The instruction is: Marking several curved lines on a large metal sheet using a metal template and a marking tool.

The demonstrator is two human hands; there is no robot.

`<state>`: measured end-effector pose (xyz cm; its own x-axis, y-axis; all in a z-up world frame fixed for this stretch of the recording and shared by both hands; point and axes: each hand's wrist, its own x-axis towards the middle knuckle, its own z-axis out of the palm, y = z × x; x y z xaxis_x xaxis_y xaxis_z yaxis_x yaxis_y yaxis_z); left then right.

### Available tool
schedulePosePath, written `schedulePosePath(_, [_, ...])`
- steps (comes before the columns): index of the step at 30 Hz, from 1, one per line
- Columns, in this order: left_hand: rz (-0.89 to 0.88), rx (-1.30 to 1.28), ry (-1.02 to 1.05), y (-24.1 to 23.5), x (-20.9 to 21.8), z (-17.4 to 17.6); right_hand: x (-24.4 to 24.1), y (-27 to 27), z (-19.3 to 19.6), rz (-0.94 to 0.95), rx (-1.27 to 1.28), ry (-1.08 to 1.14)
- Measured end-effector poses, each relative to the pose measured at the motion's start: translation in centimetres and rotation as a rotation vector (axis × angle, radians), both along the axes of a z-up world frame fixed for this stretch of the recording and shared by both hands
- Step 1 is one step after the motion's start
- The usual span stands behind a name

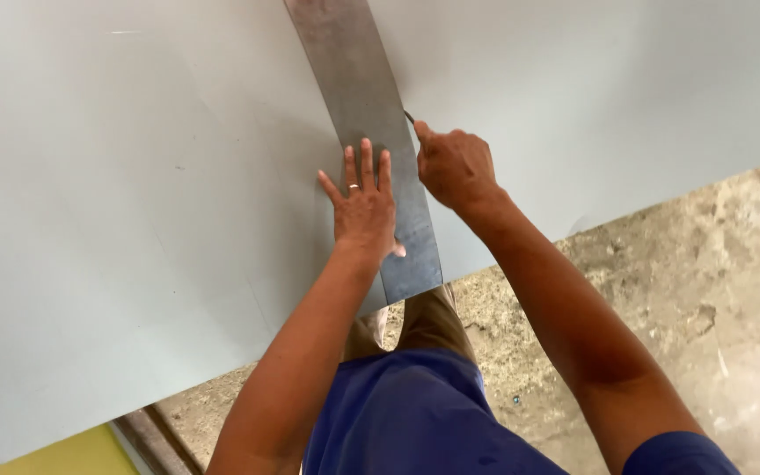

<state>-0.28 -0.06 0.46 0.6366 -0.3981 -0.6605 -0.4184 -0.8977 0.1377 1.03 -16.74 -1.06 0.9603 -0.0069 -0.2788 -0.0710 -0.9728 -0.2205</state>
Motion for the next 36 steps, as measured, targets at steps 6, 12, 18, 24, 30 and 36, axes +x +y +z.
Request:
schedulePosePath(6, [0.001,0.006,-0.018,-0.3,0.0,-0.6,-14.8,1.3,-0.1,-0.010,0.035,0.092])
schedulePosePath(12, [-0.017,0.037,-0.054,-0.4,-0.1,-0.3,-31.8,2.3,-1.8,-0.196,0.074,0.744])
schedulePosePath(18, [-0.049,0.069,-0.036,-1.2,-1.3,0.6,-32.9,0.0,-4.8,-0.794,0.723,0.382])
schedulePosePath(24, [-0.069,-0.021,-0.033,-9.1,-1.9,0.8,-27.7,-2.0,-5.6,-1.364,1.387,0.075])
schedulePosePath(30, [-0.142,-0.119,-0.215,-9.8,3.6,-3.9,-27.0,-5.2,-8.0,-1.383,1.289,0.116])
schedulePosePath(36, [0.010,-0.058,-0.288,-7.0,11.3,-4.2,-24.9,-3.8,-6.1,-1.423,1.475,0.320])
